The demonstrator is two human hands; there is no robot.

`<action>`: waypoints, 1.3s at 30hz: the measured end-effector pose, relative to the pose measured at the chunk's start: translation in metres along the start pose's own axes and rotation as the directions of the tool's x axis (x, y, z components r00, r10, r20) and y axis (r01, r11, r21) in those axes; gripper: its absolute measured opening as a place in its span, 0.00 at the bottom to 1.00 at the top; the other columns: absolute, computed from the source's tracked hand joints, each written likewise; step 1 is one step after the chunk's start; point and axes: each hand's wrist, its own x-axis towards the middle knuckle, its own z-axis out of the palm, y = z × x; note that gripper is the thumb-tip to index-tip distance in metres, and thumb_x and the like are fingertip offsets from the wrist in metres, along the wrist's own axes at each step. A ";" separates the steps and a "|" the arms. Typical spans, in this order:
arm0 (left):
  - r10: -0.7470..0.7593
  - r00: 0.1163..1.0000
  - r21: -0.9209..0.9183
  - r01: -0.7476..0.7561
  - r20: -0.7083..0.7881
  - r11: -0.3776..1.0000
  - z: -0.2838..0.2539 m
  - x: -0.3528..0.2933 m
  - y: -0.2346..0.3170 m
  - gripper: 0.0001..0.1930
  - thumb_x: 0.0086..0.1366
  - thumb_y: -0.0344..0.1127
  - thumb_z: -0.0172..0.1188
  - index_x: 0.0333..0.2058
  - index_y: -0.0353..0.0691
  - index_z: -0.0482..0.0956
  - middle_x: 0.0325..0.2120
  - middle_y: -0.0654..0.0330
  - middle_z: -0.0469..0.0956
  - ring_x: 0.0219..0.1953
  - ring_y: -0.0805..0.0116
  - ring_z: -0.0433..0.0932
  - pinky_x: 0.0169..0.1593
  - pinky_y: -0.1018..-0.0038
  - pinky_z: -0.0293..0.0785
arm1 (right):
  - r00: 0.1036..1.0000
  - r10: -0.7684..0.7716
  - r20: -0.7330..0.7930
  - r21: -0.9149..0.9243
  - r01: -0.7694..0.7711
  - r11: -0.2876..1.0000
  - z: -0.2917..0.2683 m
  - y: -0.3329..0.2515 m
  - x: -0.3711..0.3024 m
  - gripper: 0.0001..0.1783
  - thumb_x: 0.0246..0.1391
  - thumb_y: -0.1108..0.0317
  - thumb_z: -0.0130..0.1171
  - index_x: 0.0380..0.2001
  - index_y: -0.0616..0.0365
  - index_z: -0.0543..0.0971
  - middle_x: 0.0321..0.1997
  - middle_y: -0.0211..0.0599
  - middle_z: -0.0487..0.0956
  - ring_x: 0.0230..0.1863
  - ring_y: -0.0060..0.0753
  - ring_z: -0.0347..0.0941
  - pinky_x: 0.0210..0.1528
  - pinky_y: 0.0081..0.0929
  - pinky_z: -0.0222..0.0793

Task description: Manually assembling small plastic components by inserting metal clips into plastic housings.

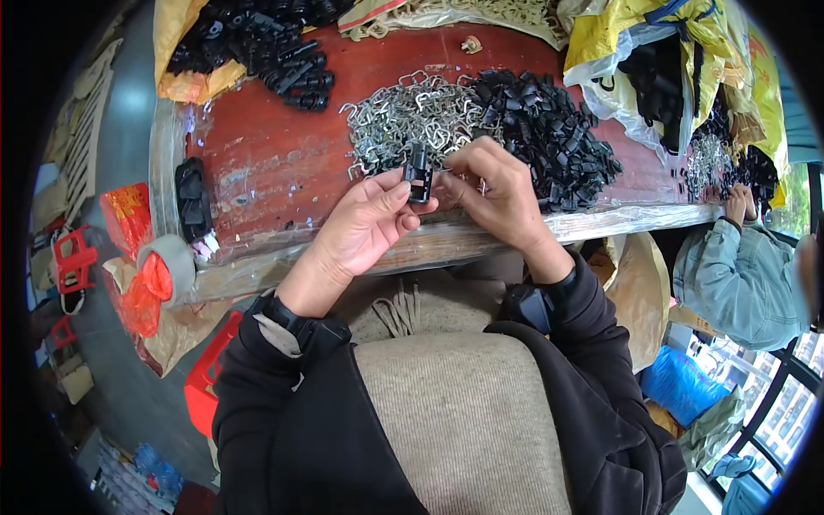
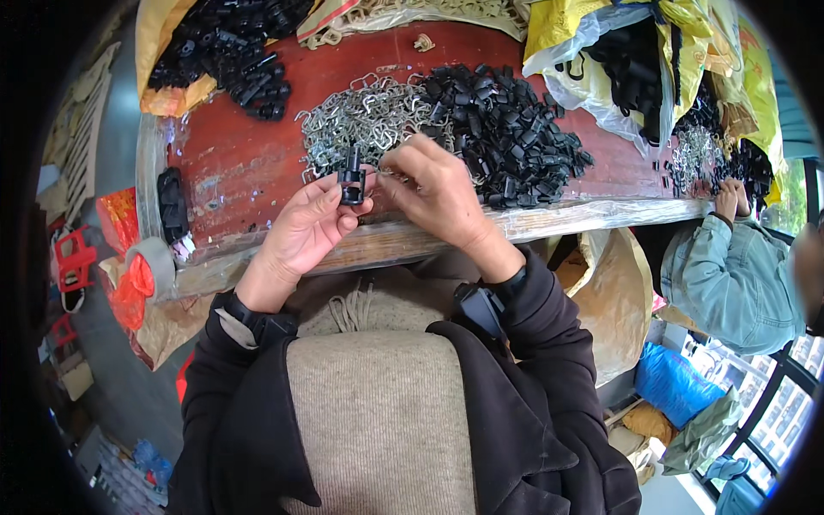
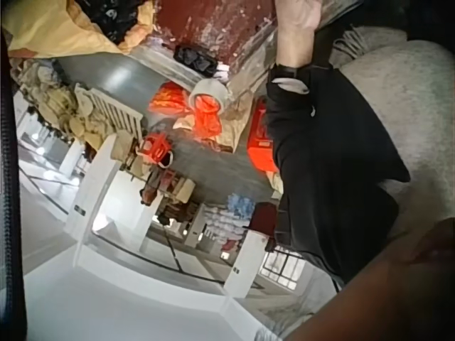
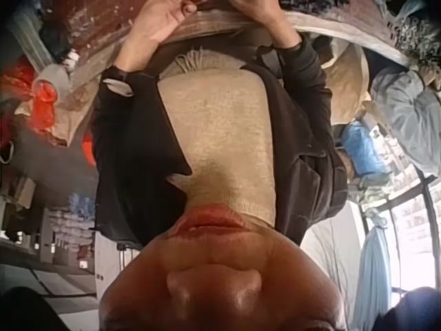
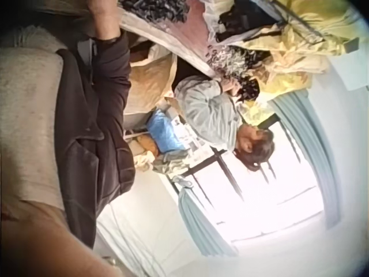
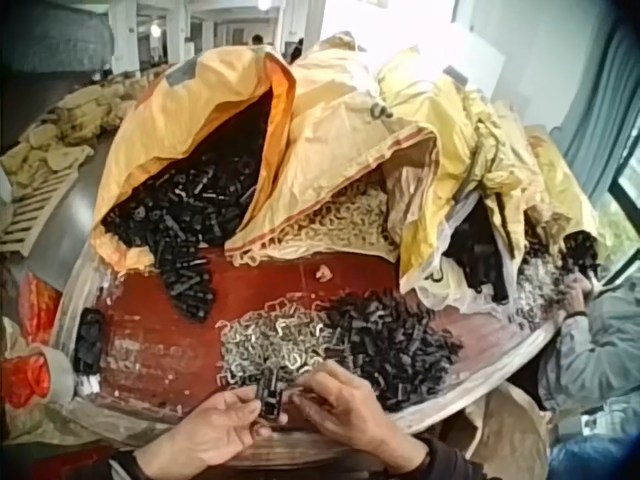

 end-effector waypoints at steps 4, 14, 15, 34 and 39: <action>-0.011 0.999 -0.008 0.011 0.043 1.000 0.000 0.003 0.001 0.21 0.56 0.33 0.53 0.48 0.31 0.61 0.35 0.57 0.71 0.38 0.68 0.71 0.30 0.84 0.66 | 0.998 0.055 0.027 0.093 -0.058 0.994 0.005 -0.008 0.002 0.09 0.37 0.75 0.59 0.27 0.59 0.73 0.23 0.34 0.70 0.24 0.30 0.72 0.24 0.24 0.67; -0.036 0.999 0.085 0.034 0.030 0.996 0.008 0.003 0.008 0.22 0.57 0.32 0.52 0.49 0.32 0.61 0.37 0.61 0.70 0.37 0.72 0.71 0.30 0.84 0.65 | 0.998 0.031 0.053 -0.013 -0.031 0.999 0.010 0.003 0.004 0.08 0.35 0.77 0.58 0.24 0.60 0.71 0.22 0.36 0.68 0.22 0.36 0.68 0.22 0.25 0.63; -0.017 1.000 0.090 0.019 -0.018 0.996 0.008 0.001 0.008 0.20 0.57 0.32 0.52 0.47 0.32 0.63 0.37 0.60 0.71 0.36 0.72 0.72 0.30 0.85 0.66 | 0.999 0.041 0.034 -0.096 -0.037 0.995 0.010 0.006 0.002 0.07 0.36 0.77 0.57 0.24 0.60 0.71 0.22 0.37 0.68 0.22 0.37 0.68 0.22 0.26 0.64; 0.125 0.963 0.078 -0.109 -0.240 0.991 -0.013 -0.012 0.019 0.10 0.57 0.31 0.52 0.36 0.33 0.71 0.32 0.57 0.74 0.34 0.73 0.74 0.36 0.83 0.71 | 0.994 -0.007 0.111 -0.380 0.049 0.923 0.005 0.003 -0.002 0.05 0.37 0.75 0.57 0.22 0.59 0.73 0.22 0.36 0.69 0.22 0.39 0.69 0.23 0.27 0.64; 0.128 0.967 0.075 -0.114 -0.219 0.991 -0.012 -0.012 0.020 0.10 0.56 0.31 0.53 0.37 0.33 0.71 0.32 0.57 0.74 0.34 0.73 0.74 0.36 0.83 0.72 | 0.986 0.064 0.155 -0.400 0.003 0.917 0.000 0.002 -0.013 0.05 0.36 0.75 0.58 0.22 0.59 0.73 0.21 0.36 0.68 0.22 0.39 0.68 0.23 0.26 0.64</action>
